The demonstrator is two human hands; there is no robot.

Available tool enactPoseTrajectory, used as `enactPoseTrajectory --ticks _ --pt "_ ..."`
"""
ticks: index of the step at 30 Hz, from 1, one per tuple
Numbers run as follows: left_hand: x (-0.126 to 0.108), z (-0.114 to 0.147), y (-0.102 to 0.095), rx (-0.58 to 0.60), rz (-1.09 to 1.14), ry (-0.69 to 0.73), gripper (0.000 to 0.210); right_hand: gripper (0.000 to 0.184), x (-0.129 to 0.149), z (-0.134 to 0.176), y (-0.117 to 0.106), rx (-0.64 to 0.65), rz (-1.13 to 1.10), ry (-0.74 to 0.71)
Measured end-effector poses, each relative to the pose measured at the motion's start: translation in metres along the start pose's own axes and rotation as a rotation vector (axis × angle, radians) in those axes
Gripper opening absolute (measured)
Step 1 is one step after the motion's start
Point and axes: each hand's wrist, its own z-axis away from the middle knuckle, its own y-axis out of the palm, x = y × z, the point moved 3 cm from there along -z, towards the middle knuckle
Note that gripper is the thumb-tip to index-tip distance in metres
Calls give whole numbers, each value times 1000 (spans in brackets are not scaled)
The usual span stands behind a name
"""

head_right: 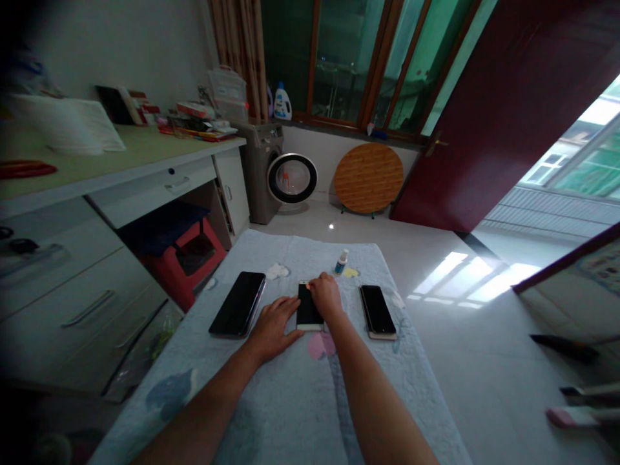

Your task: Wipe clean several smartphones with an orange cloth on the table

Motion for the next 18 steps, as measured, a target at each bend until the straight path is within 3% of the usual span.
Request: enactPoseTrajectory --ticks 7,18 --pt "-1 0 -1 13 -3 -17 68 28 -14 2 2 -48 27 119" --pt "-2 1 0 -6 -18 -4 67 24 4 90 -6 15 -135 57"
